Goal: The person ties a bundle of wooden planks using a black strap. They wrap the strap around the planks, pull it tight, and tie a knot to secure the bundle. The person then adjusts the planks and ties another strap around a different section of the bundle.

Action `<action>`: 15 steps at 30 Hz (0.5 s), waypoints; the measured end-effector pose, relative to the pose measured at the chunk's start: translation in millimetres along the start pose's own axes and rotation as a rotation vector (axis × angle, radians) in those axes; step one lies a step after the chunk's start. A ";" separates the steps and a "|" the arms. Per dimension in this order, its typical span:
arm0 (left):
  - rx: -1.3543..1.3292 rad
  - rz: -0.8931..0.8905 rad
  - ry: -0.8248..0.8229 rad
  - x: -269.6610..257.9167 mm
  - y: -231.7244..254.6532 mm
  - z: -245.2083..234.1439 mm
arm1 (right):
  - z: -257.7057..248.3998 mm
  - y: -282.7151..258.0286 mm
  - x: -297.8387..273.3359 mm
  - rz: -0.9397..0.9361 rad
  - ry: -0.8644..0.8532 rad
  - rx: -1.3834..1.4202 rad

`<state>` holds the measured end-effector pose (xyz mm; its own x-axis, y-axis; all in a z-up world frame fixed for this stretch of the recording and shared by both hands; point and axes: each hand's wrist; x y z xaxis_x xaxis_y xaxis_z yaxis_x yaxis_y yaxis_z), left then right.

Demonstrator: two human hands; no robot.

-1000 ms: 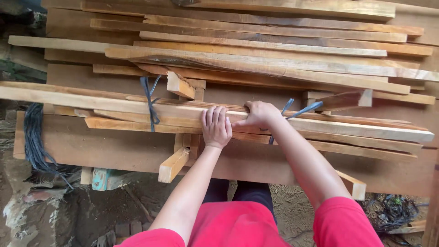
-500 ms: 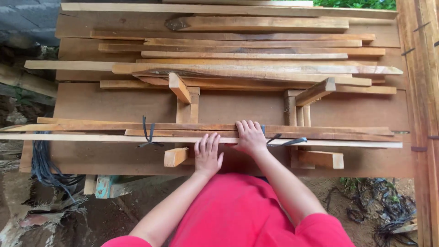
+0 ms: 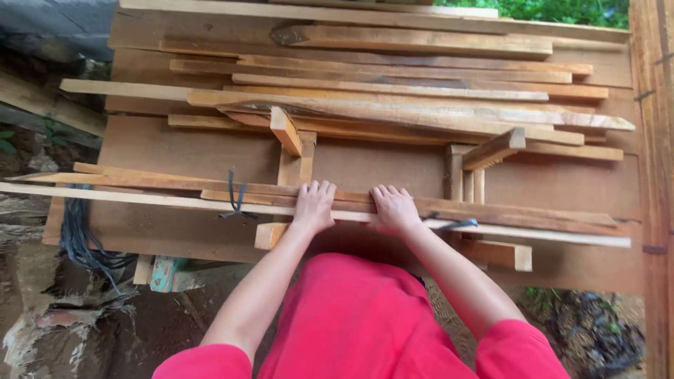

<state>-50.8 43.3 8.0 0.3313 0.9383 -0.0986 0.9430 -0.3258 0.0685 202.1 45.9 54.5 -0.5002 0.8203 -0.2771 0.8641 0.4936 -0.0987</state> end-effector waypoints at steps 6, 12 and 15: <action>-0.087 0.058 0.038 -12.5 25.9 -7.3 | -10.9 15.2 -24.5 -0.016 -0.056 0.036; -0.099 0.071 0.005 -6.0 20.5 -11.1 | -32.3 9.9 -22.5 -0.006 -0.083 0.044; -0.080 0.111 0.018 -7.6 17.4 1.9 | -18.4 12.2 -21.6 -0.007 -0.057 0.044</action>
<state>-36.9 30.4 8.1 0.4325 0.8990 -0.0683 0.8946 -0.4185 0.1568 222.3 39.5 76.9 -0.5036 0.7983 -0.3303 0.8626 0.4854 -0.1422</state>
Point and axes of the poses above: each hand's wrist, its own x-axis towards the middle knuckle, its own z-axis out of the palm, y = z × x, and after that the axes turned 3 degrees about -z, right-handed
